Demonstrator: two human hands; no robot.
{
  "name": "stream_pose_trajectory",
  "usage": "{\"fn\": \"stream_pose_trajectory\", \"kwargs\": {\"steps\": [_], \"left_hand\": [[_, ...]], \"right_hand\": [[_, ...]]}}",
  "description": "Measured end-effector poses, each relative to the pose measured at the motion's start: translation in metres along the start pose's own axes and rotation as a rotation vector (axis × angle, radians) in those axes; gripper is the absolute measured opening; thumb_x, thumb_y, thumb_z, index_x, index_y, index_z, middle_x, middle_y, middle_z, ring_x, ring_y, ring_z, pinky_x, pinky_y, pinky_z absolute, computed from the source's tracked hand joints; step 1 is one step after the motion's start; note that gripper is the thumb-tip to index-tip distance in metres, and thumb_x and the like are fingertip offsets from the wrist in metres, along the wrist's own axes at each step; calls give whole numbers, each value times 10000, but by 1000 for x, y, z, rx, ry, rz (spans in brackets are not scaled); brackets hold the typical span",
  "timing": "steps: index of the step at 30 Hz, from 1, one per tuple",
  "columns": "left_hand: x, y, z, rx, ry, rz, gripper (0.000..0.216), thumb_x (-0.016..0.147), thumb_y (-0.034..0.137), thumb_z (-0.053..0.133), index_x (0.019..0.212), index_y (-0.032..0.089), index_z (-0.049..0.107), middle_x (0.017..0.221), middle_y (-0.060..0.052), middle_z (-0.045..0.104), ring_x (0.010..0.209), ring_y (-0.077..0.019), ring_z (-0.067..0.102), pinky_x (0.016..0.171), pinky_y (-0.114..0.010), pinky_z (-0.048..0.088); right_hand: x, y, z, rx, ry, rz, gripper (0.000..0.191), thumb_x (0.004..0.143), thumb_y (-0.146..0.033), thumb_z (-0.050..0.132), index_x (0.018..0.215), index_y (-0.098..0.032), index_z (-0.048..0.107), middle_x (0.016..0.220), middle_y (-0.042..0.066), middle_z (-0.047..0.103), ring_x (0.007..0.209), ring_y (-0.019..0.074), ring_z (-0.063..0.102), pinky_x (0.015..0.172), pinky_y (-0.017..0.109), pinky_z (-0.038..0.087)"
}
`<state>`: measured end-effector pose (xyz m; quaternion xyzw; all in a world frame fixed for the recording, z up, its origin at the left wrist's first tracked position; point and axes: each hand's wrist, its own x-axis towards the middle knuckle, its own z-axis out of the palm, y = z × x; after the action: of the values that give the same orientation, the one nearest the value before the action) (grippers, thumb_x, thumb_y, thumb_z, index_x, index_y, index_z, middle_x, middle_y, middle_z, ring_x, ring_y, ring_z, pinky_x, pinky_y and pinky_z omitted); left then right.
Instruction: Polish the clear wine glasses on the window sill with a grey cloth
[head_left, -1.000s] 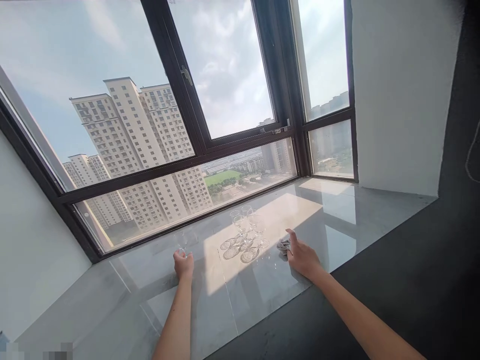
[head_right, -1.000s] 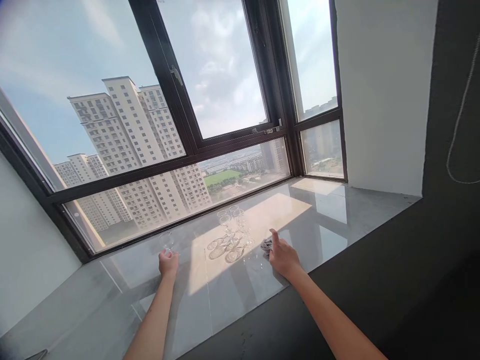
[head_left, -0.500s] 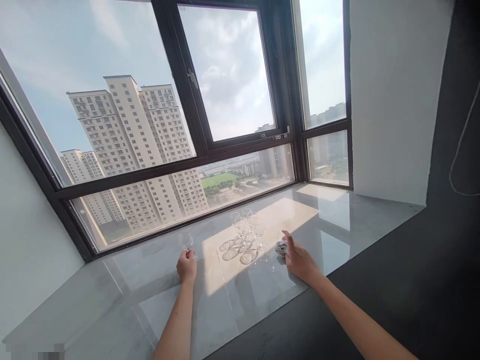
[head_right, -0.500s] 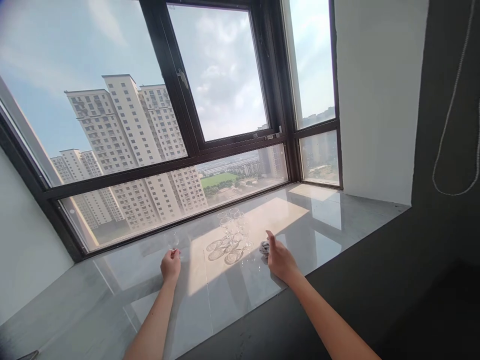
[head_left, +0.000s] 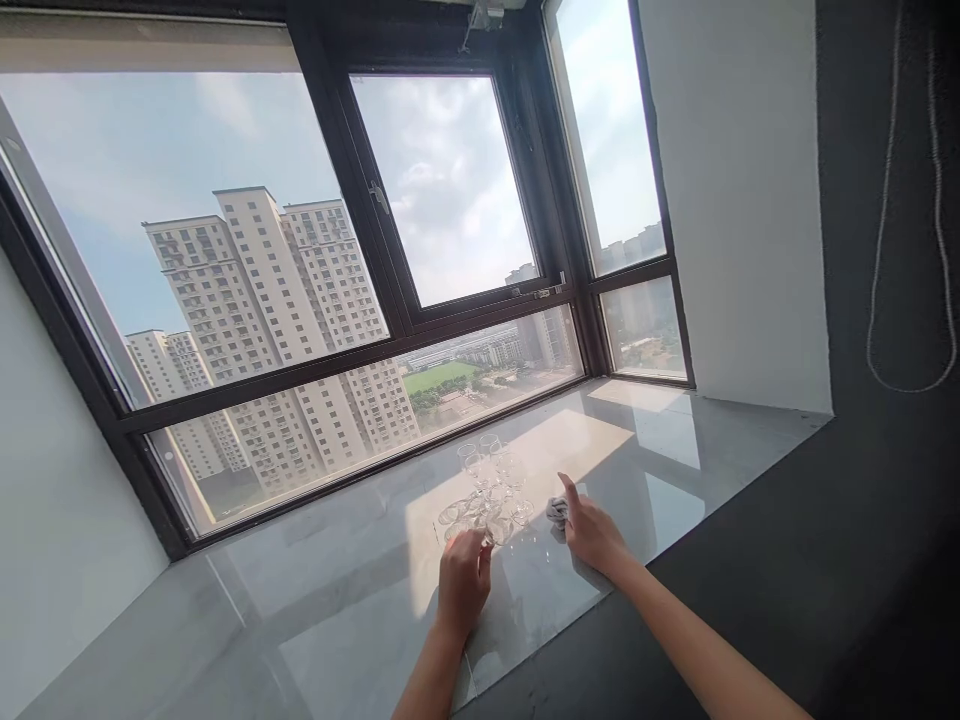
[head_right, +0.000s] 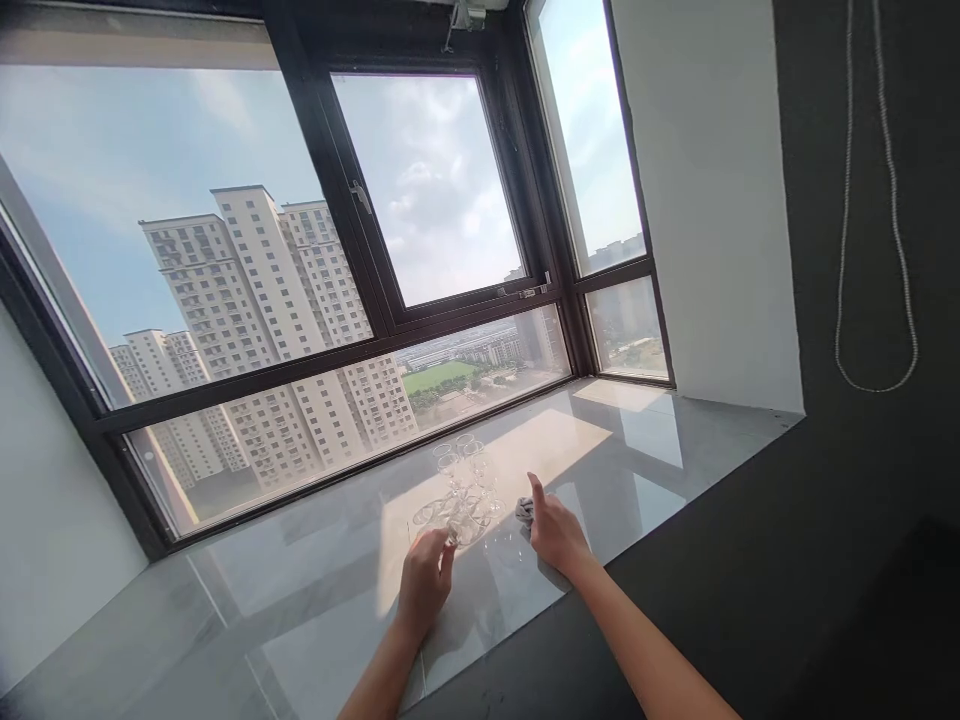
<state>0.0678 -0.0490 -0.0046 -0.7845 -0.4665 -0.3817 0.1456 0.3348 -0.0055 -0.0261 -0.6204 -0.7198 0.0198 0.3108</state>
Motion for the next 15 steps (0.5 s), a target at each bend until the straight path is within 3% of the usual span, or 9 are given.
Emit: {"fn": "stream_pose_trajectory", "kwargs": {"steps": [4, 7, 11, 15], "left_hand": [[2, -15, 4, -25, -20, -201, 228, 975, 266, 403, 869, 217, 598, 810, -47, 688, 753, -192, 658, 667, -287, 471], [3, -20, 5, -53, -6, -325, 269, 983, 299, 371, 865, 211, 597, 892, -81, 714, 844, -220, 681, 734, -321, 496], [3, -18, 6, -115, -10, -334, 277, 985, 301, 352, 895, 216, 600, 947, -97, 706, 941, -234, 675, 827, -351, 507], [2, -18, 5, -99, 3, -337, 275, 984, 311, 355, 876, 219, 590, 928, -100, 696, 904, -235, 673, 799, -349, 506]], "right_hand": [[1, 2, 4, 58, 36, -33, 764, 850, -39, 407, 1537, -203, 116, 1196, 160, 615, 1034, 248, 600, 742, 317, 420], [2, 4, 6, 120, 98, -85, 803, 824, -1, 394, 1530, -226, 86, 1354, 185, 535, 1201, 254, 542, 823, 347, 450], [3, 5, 5, 145, 106, -59, 784, 819, -12, 400, 1519, -202, 103, 1149, 149, 636, 1033, 240, 615, 791, 351, 465], [4, 5, 4, 164, 122, -39, 777, 806, -23, 407, 1517, -174, 132, 1018, 123, 658, 936, 244, 632, 753, 347, 460]]}}
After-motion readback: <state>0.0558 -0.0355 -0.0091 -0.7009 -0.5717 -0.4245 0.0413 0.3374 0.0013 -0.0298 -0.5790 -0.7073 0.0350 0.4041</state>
